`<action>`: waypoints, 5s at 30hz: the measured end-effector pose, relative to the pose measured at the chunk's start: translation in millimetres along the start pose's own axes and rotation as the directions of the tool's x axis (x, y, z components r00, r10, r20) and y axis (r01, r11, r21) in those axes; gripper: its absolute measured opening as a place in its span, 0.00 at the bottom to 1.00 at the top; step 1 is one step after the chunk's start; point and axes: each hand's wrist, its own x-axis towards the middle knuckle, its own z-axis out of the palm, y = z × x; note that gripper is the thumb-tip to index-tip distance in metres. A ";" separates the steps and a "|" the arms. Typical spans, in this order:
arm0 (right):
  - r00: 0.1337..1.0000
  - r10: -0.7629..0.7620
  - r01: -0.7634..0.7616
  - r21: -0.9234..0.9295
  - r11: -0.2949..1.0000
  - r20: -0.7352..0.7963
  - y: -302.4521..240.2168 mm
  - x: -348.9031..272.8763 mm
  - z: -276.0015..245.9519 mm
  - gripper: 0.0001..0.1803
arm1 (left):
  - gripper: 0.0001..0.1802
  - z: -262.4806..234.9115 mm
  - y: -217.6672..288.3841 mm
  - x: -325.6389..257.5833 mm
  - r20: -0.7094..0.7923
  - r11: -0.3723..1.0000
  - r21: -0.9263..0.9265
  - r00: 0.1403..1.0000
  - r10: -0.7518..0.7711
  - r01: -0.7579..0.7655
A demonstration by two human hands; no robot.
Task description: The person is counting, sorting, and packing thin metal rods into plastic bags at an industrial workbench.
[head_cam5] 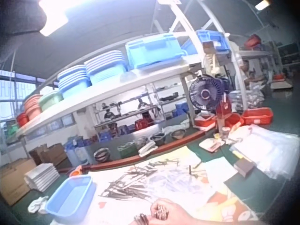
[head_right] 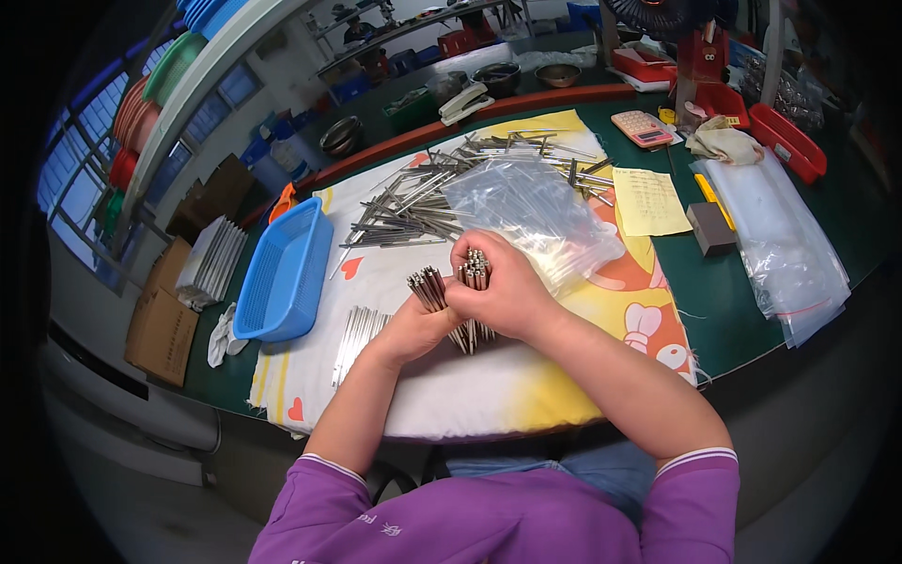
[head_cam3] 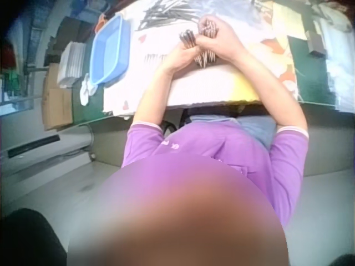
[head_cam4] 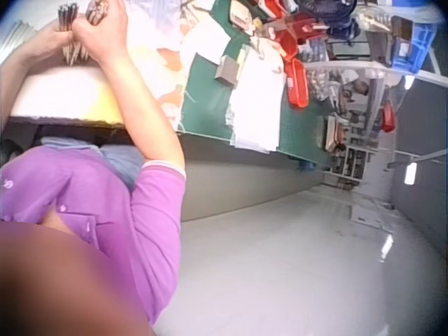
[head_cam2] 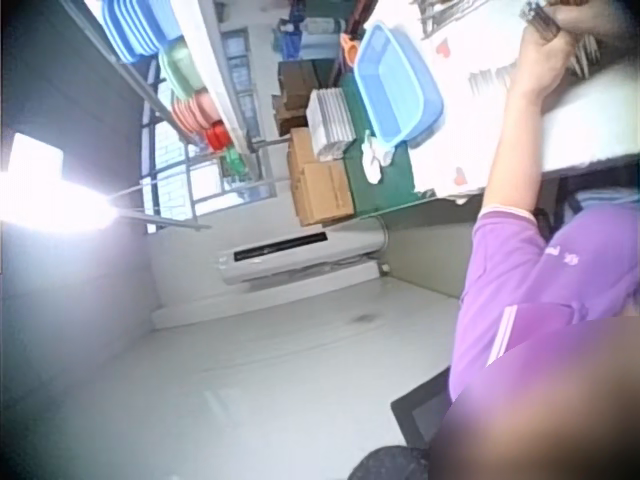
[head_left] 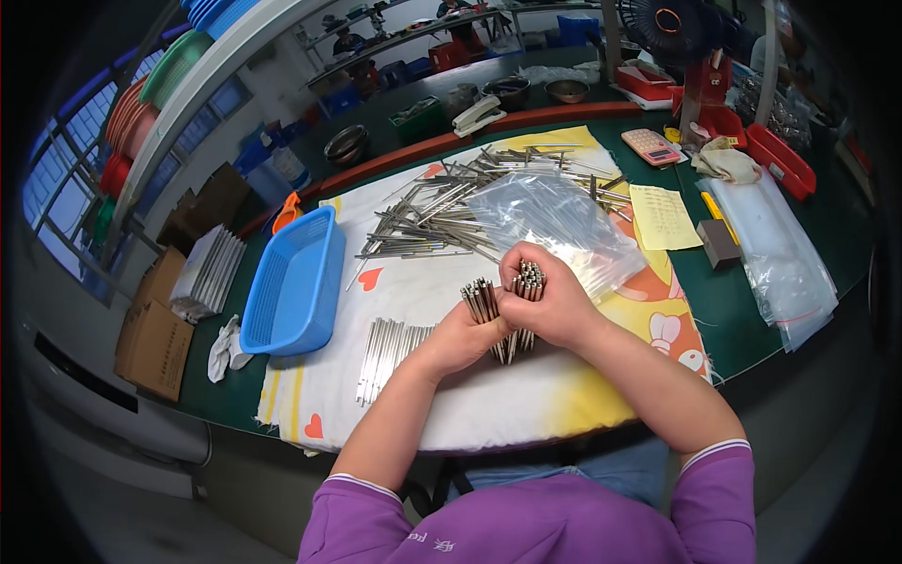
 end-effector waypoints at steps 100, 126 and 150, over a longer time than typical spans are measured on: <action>0.928 -0.018 -0.057 0.190 0.980 0.373 -23.6 -8.1 -6.2 0.10 | 0.20 23.1 16.4 -9.4 0.183 0.981 0.193 0.983 -0.027 -0.008; 0.953 0.256 -0.199 0.305 0.931 -0.161 -0.8 -75.7 -92.9 0.10 | 0.46 65.0 9.4 23.3 -0.122 0.304 0.953 0.892 0.435 -0.018; 0.943 -0.046 0.256 0.631 0.733 -0.329 -53.5 -69.8 -77.4 0.16 | 0.09 73.2 63.8 4.7 -0.356 0.711 0.702 0.843 0.402 -0.042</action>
